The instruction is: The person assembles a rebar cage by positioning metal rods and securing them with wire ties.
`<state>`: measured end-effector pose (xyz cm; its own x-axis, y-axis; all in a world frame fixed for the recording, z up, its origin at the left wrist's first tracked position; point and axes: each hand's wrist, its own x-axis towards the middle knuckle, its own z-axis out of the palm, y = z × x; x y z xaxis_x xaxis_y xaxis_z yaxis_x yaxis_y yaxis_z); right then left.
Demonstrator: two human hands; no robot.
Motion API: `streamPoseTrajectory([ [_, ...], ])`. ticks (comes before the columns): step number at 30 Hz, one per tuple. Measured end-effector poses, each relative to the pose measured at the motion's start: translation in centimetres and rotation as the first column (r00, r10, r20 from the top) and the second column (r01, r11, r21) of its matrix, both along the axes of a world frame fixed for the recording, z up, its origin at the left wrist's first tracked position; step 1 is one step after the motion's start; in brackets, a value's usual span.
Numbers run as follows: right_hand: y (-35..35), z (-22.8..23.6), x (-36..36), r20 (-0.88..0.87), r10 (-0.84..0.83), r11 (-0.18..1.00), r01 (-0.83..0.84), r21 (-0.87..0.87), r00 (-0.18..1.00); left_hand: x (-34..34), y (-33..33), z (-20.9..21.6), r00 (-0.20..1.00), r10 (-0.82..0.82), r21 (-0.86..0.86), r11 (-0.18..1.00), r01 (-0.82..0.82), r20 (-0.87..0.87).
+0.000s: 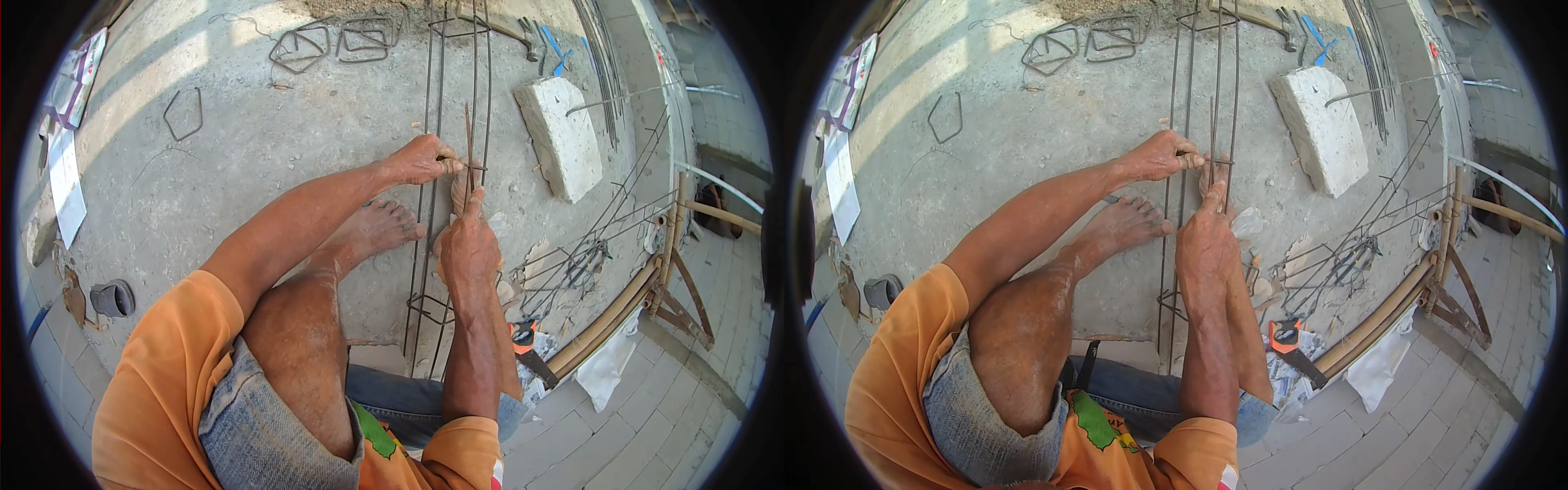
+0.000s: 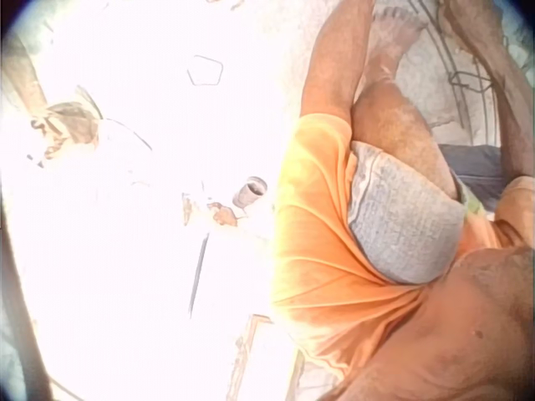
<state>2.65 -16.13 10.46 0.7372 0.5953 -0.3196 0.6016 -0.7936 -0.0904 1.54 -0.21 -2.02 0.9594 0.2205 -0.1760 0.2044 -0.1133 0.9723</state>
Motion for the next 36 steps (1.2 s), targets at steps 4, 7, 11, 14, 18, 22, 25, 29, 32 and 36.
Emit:
streamPoseTrajectory([
  [4, 0.3, -0.3, 0.0, 0.01, 0.02, 1.0, -0.02, 0.016, 1.0, 0.0, 0.1, -0.9, 0.999, 0.019, 0.017, 1.0, -0.02, 0.046],
  [7, 0.6, 0.1, -0.1, 0.0, 0.022, 1.0, -0.022, -0.004, 1.0, 0.1, -0.1, -1.1, 0.997, 0.037, 0.003, 0.999, -0.038, 0.072],
  [11, 0.6, 0.3, 0.0, -0.021, -0.014, 0.997, 0.012, -0.07, 1.0, 0.0, -0.2, -0.5, 0.998, 0.033, -0.015, 0.999, -0.032, 0.056],
  [14, -0.2, -0.1, -0.3, 0.034, 0.036, 0.998, -0.034, -0.044, 0.999, 0.0, 0.0, 0.0, 0.999, 0.032, 0.002, 0.999, -0.032, 0.034],
  [18, -0.3, 0.4, -0.7, 0.03, 0.006, 0.992, -0.002, -0.125, 1.0, 0.0, -0.5, -1.2, 0.984, 0.077, 0.039, 0.996, -0.085, 0.161],
  [22, 1.1, -0.6, 0.9, 0.058, -0.013, 0.996, 0.018, -0.086, 0.998, 0.8, 0.2, -0.5, 0.998, 0.037, 0.002, 0.999, -0.037, 0.046],
  [25, 0.9, -0.9, 0.1, 0.104, 0.076, 0.996, -0.071, -0.056, 0.992, 0.5, -0.2, -1.2, 0.999, 0.026, 0.02, 0.999, -0.027, 0.027],
  [29, 2.8, 0.4, 0.2, 0.017, 0.011, 0.994, -0.009, -0.111, 1.0, 0.5, -0.2, -1.2, 0.998, 0.032, 0.009, 0.999, -0.032, 0.046],
  [32, 4.6, 0.4, 1.7, 0.032, 0.036, 0.993, -0.033, -0.116, 0.999, 0.5, -0.9, -1.2, 0.985, 0.093, -0.025, 0.996, -0.09, 0.143],
  [36, 3.5, 1.0, 0.4, 0.006, 0.056, 0.977, -0.054, -0.205, 0.998, -0.3, -0.1, -1.5, 0.993, 0.068, 0.01, 0.998, -0.069, 0.097],
])
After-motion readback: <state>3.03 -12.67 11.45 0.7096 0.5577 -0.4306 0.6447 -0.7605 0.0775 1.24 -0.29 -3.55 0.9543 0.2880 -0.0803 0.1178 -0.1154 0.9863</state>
